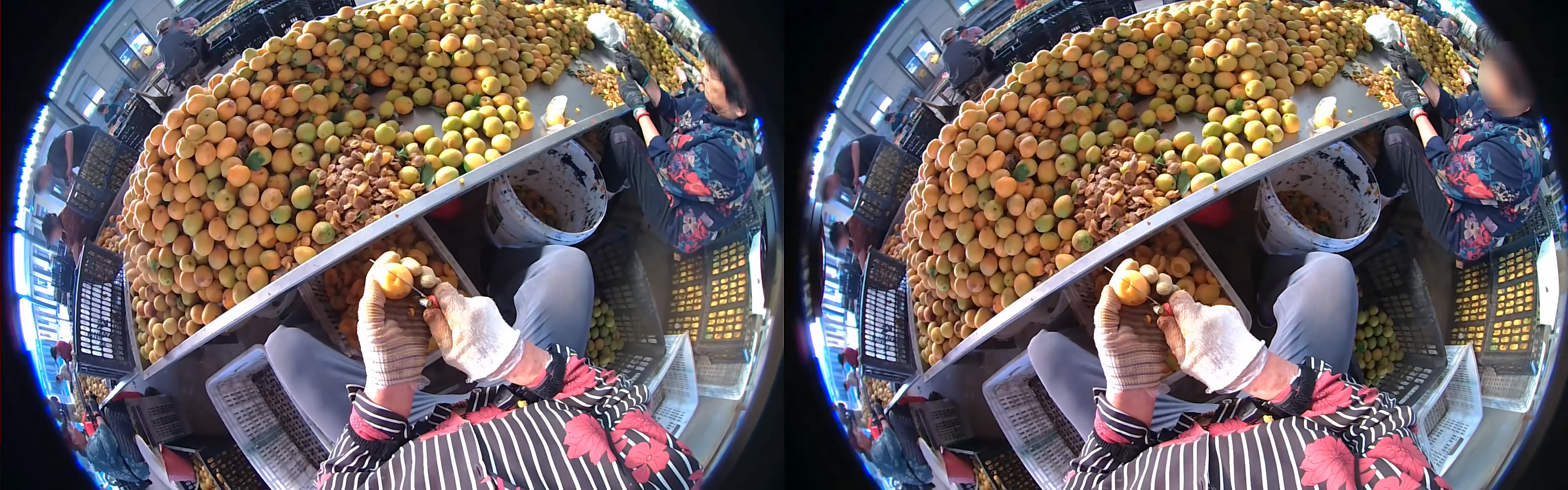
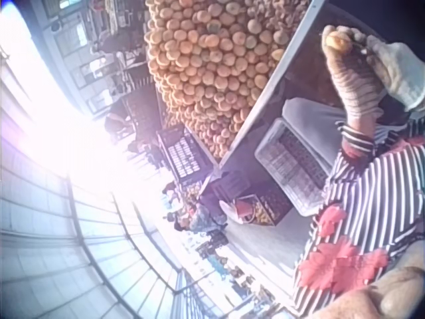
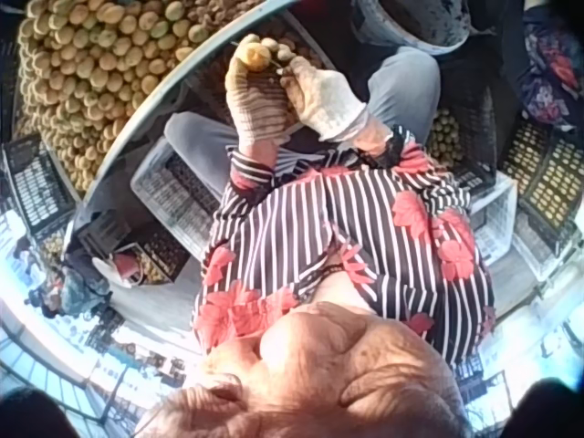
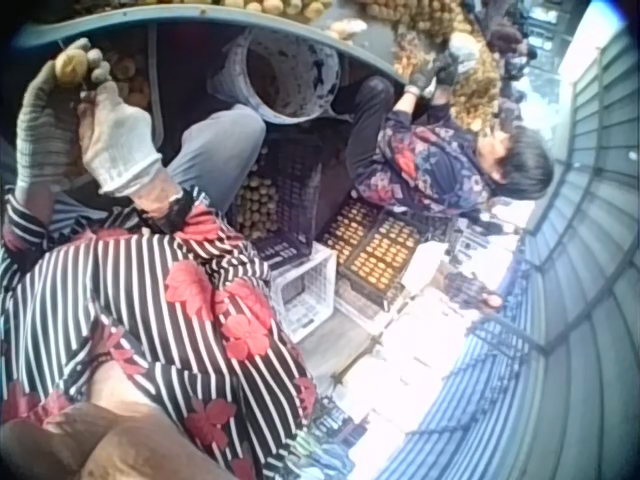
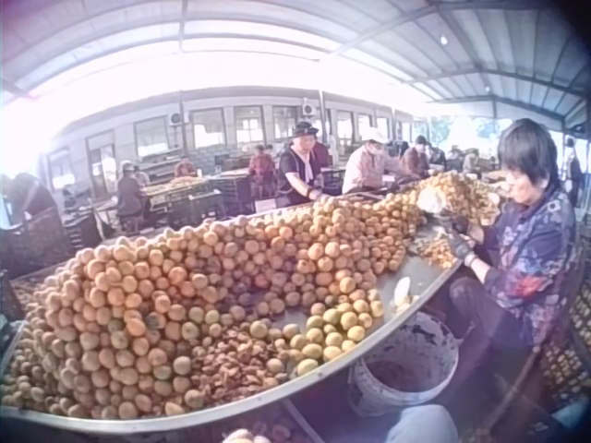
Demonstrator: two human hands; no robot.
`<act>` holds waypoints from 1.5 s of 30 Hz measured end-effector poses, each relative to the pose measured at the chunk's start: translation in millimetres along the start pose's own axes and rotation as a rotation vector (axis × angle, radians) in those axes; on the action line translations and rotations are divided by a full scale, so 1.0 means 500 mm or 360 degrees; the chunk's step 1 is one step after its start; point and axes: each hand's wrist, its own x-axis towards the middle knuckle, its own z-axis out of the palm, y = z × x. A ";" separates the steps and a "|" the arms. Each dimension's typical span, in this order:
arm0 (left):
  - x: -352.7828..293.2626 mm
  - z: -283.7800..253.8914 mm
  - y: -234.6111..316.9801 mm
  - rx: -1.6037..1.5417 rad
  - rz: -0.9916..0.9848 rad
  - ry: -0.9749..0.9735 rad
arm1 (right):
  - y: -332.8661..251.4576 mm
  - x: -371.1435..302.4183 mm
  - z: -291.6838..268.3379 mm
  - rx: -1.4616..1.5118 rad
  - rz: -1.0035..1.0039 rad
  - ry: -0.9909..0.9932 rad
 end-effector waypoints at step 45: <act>0.003 0.004 0.045 0.0561 0.0117 -0.0171 | -0.007 -0.009 0.001 0.0407 -0.0058 -0.0013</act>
